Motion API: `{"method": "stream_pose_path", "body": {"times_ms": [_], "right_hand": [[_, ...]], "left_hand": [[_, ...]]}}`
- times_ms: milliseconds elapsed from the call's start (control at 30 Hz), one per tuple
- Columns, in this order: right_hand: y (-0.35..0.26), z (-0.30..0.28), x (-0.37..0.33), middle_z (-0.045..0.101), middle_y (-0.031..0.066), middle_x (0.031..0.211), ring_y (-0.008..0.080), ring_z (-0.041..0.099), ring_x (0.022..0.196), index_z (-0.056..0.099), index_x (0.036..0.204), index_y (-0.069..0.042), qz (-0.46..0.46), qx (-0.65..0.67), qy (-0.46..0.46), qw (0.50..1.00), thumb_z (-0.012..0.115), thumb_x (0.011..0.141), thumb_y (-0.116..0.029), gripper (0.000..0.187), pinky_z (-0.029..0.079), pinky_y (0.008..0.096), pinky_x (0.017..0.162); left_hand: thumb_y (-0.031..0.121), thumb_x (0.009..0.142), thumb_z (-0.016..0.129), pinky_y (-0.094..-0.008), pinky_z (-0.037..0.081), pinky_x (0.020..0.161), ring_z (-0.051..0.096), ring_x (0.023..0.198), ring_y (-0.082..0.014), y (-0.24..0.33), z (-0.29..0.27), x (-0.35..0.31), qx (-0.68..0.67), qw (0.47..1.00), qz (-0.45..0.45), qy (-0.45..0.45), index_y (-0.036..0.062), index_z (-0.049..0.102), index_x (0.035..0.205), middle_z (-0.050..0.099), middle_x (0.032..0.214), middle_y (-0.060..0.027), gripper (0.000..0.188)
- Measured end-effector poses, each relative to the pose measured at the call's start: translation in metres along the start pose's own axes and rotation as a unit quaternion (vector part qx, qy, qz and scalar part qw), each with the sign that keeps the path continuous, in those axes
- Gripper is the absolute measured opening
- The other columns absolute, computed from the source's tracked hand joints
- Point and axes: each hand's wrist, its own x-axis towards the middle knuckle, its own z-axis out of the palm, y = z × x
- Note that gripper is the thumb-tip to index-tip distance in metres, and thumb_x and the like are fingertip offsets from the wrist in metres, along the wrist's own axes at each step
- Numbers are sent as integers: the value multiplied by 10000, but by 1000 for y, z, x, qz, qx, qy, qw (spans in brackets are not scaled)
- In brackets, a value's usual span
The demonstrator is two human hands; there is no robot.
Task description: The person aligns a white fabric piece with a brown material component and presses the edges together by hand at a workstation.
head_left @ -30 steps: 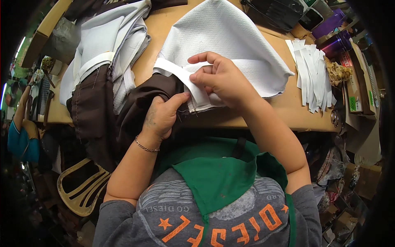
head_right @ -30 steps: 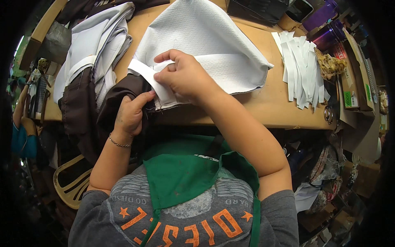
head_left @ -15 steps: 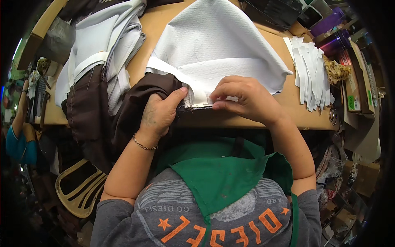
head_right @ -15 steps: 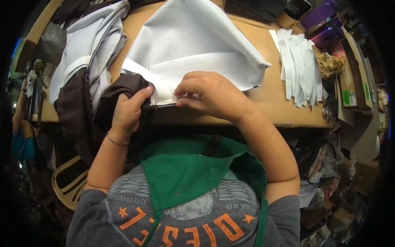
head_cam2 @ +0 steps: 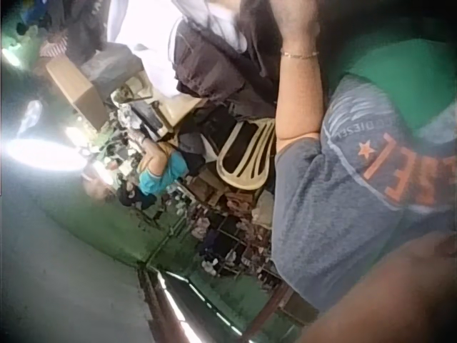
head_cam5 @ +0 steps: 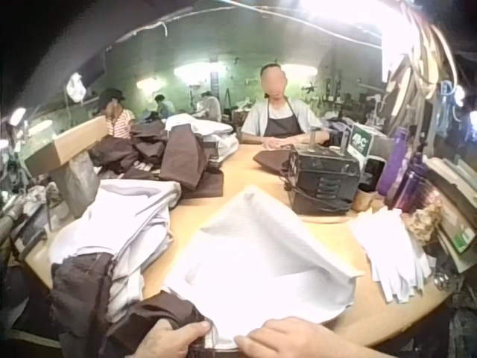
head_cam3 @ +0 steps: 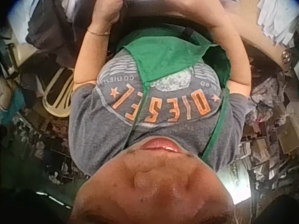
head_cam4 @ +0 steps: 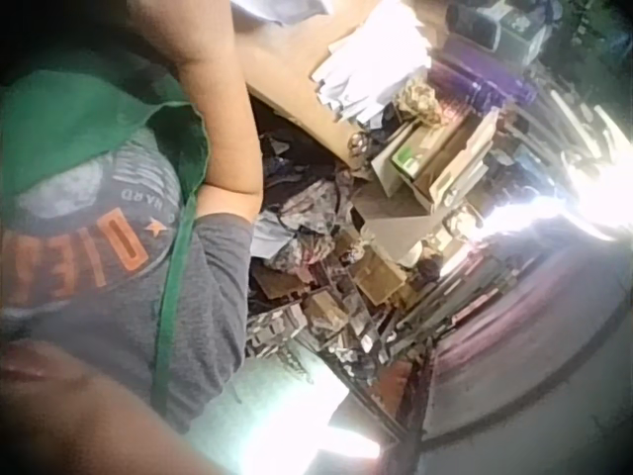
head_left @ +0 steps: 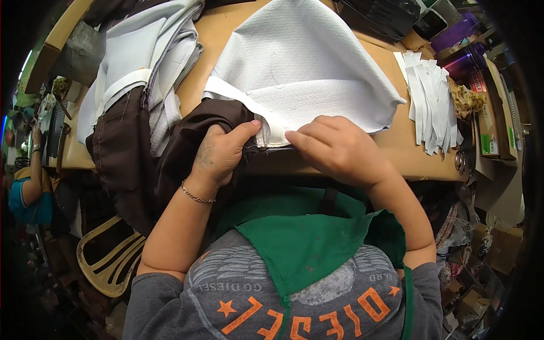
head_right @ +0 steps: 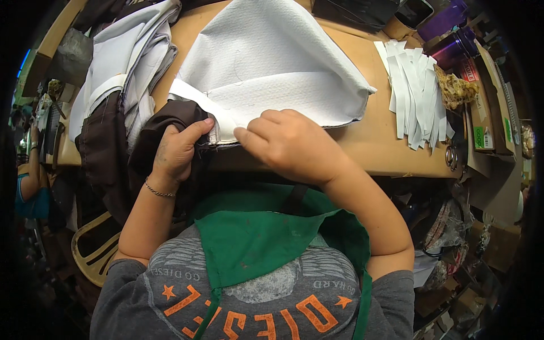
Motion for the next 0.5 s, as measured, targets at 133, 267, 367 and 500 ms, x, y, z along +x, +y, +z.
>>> {"method": "stream_pose_path", "body": {"times_ms": [133,267,367,500], "right_hand": [[-5,12,0,500,17,694,163,530,659,582,852,-59,-11,-44,40,998,571,708,-138,165,439,282,557],[-14,16,7,470,18,661,170,511,629,550,736,-84,18,-33,39,999,618,719,-182,120,418,291,531],[-19,21,11,457,22,646,179,497,608,508,669,-102,46,-48,60,996,659,710,-212,192,407,299,514],[-23,27,5,466,26,670,194,496,632,504,663,-106,111,-18,88,990,676,698,-198,198,397,312,539]], "left_hand": [[139,817,614,-231,458,619,574,695,-96,-3,4,-2,14,1000,6,3,-57,630,852,624,799,-52,199],[184,833,603,-238,439,597,543,640,-87,-11,-3,0,138,990,25,17,-44,638,793,612,726,-30,234],[210,840,597,-243,435,604,535,640,-83,-19,-11,2,217,973,78,14,-42,638,779,609,708,-29,263],[223,843,598,-244,441,632,549,688,-81,-17,-1,-3,159,983,92,27,-46,640,803,621,736,-38,275]]}}
